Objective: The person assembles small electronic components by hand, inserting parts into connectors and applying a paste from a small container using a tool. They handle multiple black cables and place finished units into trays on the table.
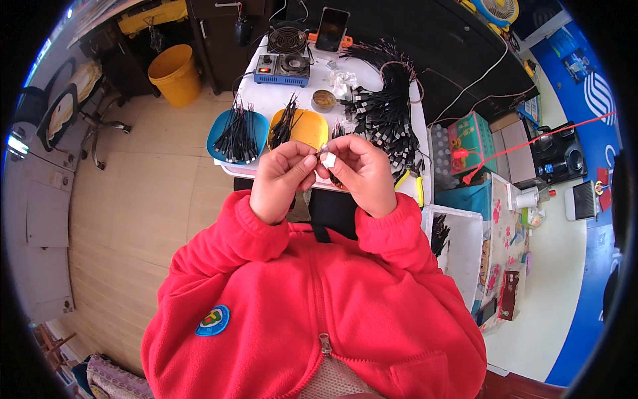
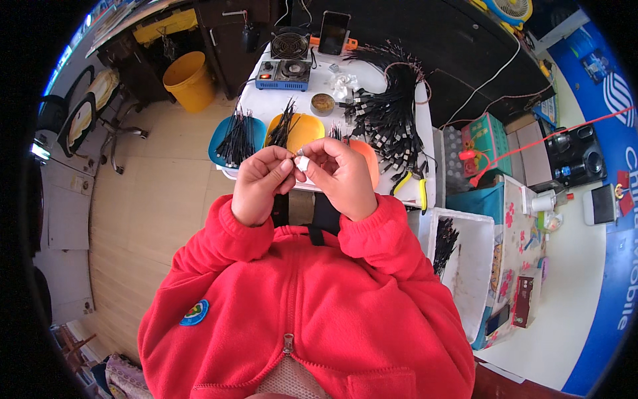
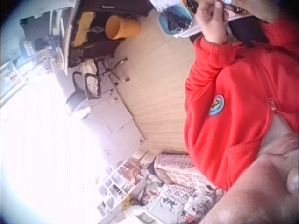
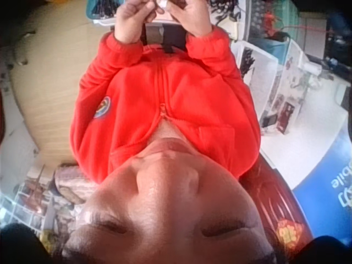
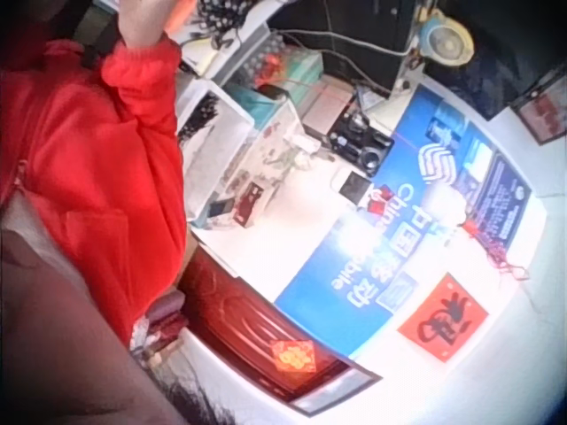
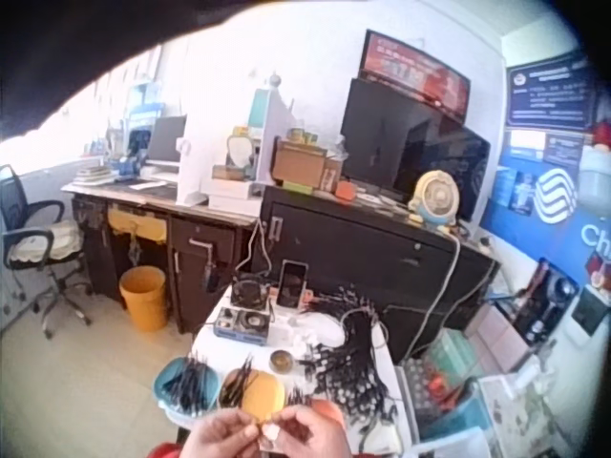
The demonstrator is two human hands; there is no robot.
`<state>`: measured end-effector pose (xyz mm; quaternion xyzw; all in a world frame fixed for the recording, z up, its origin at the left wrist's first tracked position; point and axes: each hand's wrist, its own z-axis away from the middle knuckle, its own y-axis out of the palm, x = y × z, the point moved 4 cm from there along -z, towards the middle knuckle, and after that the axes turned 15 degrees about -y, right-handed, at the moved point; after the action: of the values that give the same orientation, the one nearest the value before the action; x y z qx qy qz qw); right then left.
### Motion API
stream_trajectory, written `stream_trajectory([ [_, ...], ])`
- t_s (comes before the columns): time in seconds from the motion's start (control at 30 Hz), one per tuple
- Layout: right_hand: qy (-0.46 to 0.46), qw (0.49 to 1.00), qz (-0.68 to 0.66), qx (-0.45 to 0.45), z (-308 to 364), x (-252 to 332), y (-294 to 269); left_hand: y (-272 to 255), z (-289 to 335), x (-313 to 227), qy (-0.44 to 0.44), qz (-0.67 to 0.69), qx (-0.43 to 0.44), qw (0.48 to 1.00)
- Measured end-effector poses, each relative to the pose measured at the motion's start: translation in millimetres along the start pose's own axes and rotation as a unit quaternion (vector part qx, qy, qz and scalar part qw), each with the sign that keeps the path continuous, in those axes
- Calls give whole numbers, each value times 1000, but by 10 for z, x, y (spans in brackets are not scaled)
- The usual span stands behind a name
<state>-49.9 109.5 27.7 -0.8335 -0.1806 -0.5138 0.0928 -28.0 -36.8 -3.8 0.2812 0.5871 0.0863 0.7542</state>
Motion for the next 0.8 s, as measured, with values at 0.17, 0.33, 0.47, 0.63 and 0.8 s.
stream_trajectory([
  [0.17,-8,1000,1,15,-85,-55,29,-39,-61,-2,5,-11,-1,1000],
  [0.33,58,991,-119,-7,-87,-224,13,-118,-112,28,-54,95,55,992],
  [0.47,63,974,-214,-32,-95,-290,40,-165,-142,49,-99,156,97,978],
  [0.63,120,960,-252,-34,-91,-325,49,-186,-134,47,-141,176,157,961],
  [0.8,108,964,-240,-35,-56,-350,40,-201,-129,57,-154,163,157,962],
])
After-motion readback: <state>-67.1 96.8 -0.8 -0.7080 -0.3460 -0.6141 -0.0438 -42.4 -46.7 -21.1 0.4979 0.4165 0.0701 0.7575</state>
